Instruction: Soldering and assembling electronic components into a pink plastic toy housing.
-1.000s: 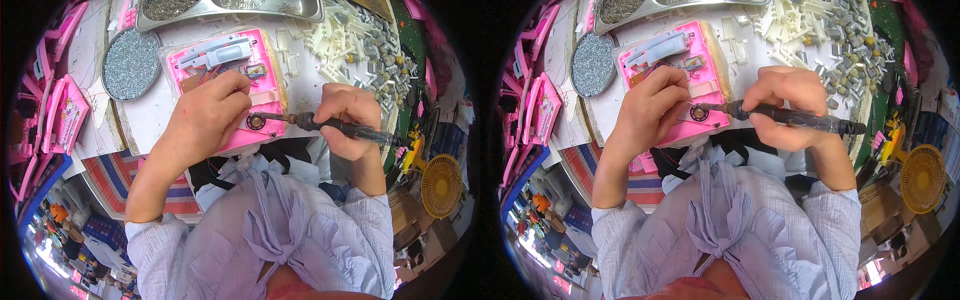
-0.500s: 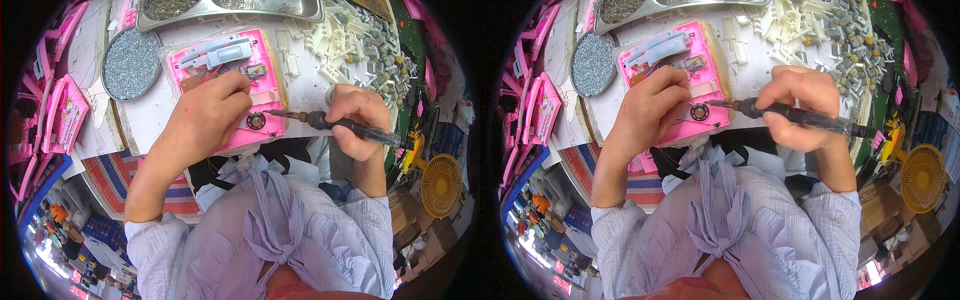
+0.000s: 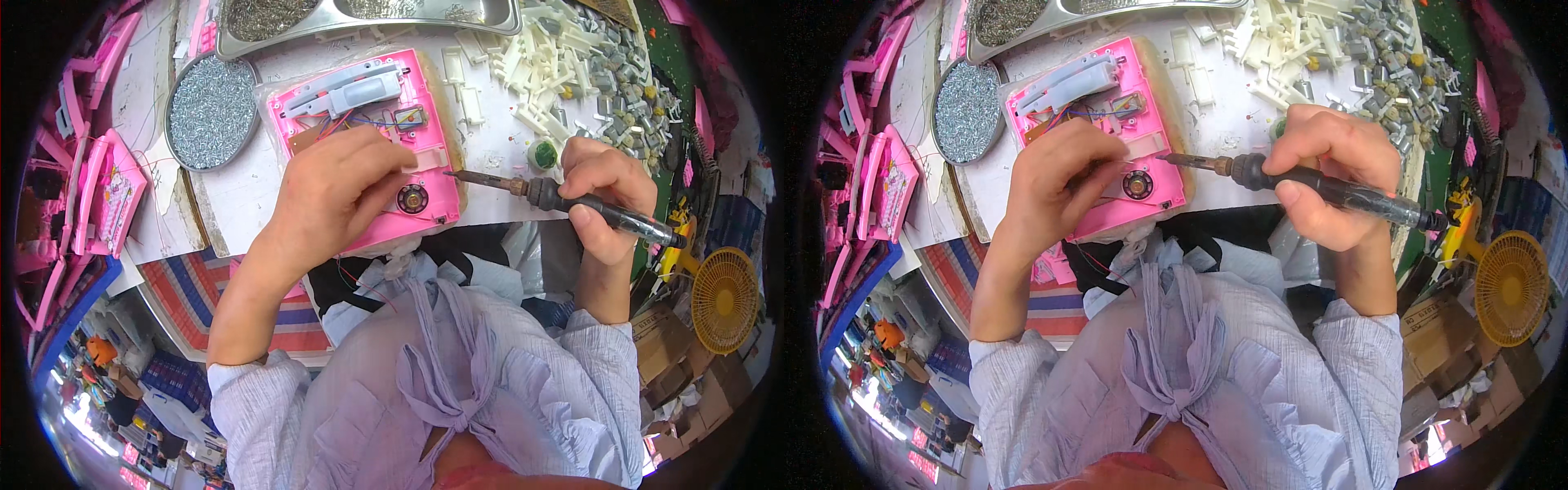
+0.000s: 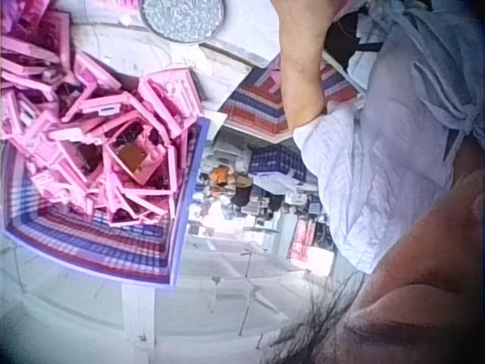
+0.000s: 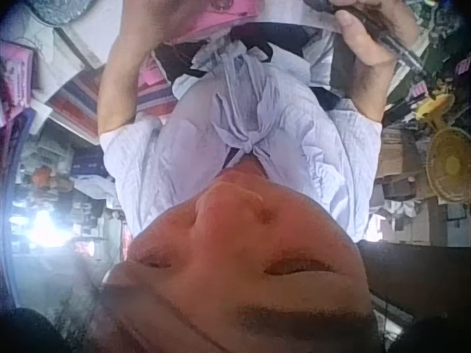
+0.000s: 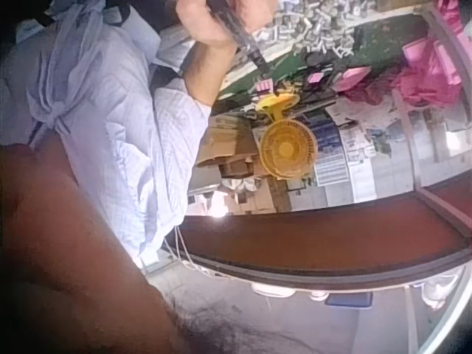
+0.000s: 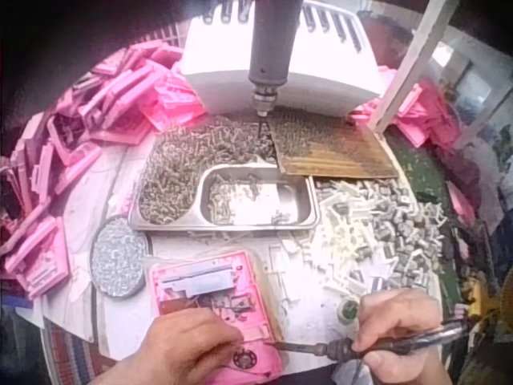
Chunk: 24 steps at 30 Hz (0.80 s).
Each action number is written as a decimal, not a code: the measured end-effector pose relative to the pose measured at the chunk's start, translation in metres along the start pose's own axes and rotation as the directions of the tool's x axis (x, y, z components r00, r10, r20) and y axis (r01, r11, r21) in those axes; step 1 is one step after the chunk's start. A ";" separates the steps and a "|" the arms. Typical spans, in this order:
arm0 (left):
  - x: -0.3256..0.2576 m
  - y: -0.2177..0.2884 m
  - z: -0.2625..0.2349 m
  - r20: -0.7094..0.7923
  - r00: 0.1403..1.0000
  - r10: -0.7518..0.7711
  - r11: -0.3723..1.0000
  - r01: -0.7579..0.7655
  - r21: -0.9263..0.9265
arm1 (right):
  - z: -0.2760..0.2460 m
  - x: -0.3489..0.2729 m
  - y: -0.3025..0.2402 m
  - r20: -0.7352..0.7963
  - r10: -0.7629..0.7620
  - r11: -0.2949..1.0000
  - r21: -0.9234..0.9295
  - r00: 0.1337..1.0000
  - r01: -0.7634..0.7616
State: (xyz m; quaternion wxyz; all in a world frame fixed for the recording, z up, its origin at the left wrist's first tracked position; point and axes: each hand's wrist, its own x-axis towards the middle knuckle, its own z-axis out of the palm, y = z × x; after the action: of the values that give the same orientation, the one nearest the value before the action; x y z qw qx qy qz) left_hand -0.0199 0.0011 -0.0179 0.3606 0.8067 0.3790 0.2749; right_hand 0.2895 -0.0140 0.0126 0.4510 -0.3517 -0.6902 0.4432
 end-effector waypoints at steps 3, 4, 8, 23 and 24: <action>0.000 -0.004 0.000 0.021 0.996 0.084 0.996 -0.084 0.001 | 0.002 0.002 0.002 0.025 -0.033 0.999 -0.018 0.999 0.033; 0.000 -0.003 0.000 0.032 0.995 0.093 0.996 -0.093 0.016 | 0.003 0.003 0.002 0.048 -0.033 0.999 -0.029 0.998 0.035; 0.001 0.003 0.000 0.060 0.995 0.076 0.995 -0.080 0.066 | 0.010 0.004 0.005 0.114 -0.041 0.997 -0.061 0.993 0.048; 0.003 0.005 0.001 0.075 0.992 0.097 0.985 -0.107 0.135 | 0.022 0.005 0.006 0.126 -0.009 0.996 -0.089 0.992 0.021; 0.003 0.004 0.001 0.075 0.992 0.105 0.984 -0.114 0.140 | 0.022 0.005 0.005 0.129 -0.001 0.995 -0.094 0.992 0.013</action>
State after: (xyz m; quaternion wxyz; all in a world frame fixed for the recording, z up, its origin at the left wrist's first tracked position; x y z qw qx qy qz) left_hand -0.0154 0.0012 -0.0145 0.2983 0.8591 0.3405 0.2389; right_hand 0.2677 -0.0138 0.0050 0.3898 -0.3408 -0.7394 0.4302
